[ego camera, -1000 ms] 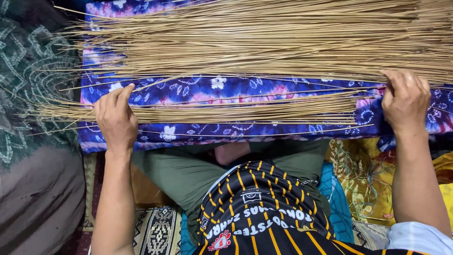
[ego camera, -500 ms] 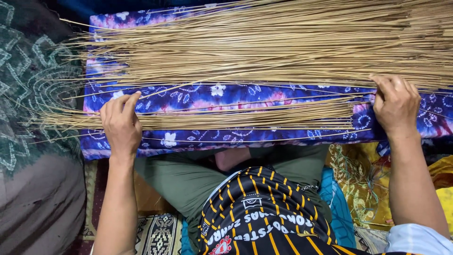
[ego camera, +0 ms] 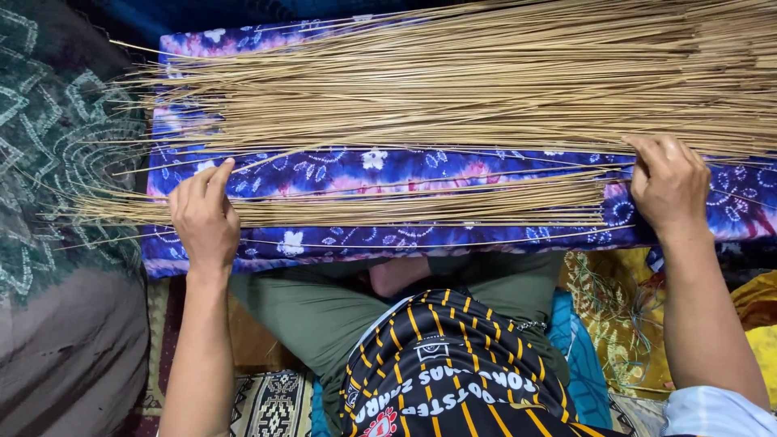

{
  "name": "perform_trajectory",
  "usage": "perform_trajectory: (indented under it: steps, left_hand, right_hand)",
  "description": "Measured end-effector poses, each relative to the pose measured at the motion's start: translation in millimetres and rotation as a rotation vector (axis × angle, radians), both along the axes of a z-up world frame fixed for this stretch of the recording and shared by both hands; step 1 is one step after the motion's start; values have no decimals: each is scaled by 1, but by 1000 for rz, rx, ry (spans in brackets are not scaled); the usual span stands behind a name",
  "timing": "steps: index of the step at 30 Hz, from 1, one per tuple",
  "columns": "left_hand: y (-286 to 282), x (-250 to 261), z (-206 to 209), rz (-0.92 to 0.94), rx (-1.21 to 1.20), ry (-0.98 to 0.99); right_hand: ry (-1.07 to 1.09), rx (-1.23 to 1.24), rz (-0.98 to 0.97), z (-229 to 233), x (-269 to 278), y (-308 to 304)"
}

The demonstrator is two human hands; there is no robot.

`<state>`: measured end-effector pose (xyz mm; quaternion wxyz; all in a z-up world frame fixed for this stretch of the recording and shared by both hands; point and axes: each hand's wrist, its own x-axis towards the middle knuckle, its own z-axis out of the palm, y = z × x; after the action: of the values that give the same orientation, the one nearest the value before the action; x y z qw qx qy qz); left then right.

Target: Weaving thin bamboo sticks together on a patterned surface to create a mat.

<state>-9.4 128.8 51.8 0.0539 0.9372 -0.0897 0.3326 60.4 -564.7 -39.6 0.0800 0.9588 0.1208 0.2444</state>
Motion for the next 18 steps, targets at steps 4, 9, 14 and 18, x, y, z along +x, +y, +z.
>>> perform_trajectory:
  steps: [4,9,14,18]
  left_hand:
    - [-9,6,-9,19,5,47]
    - [-18,9,2,13,61,39]
    - [-14,5,2,-5,23,45]
    - [-30,13,-3,-46,-17,13]
  right_hand:
    - [14,-6,71,22,-3,43]
    - [-39,56,90,11,10,32]
    - [-101,39,81,16,7,17]
    - [-37,110,204,29,9,58]
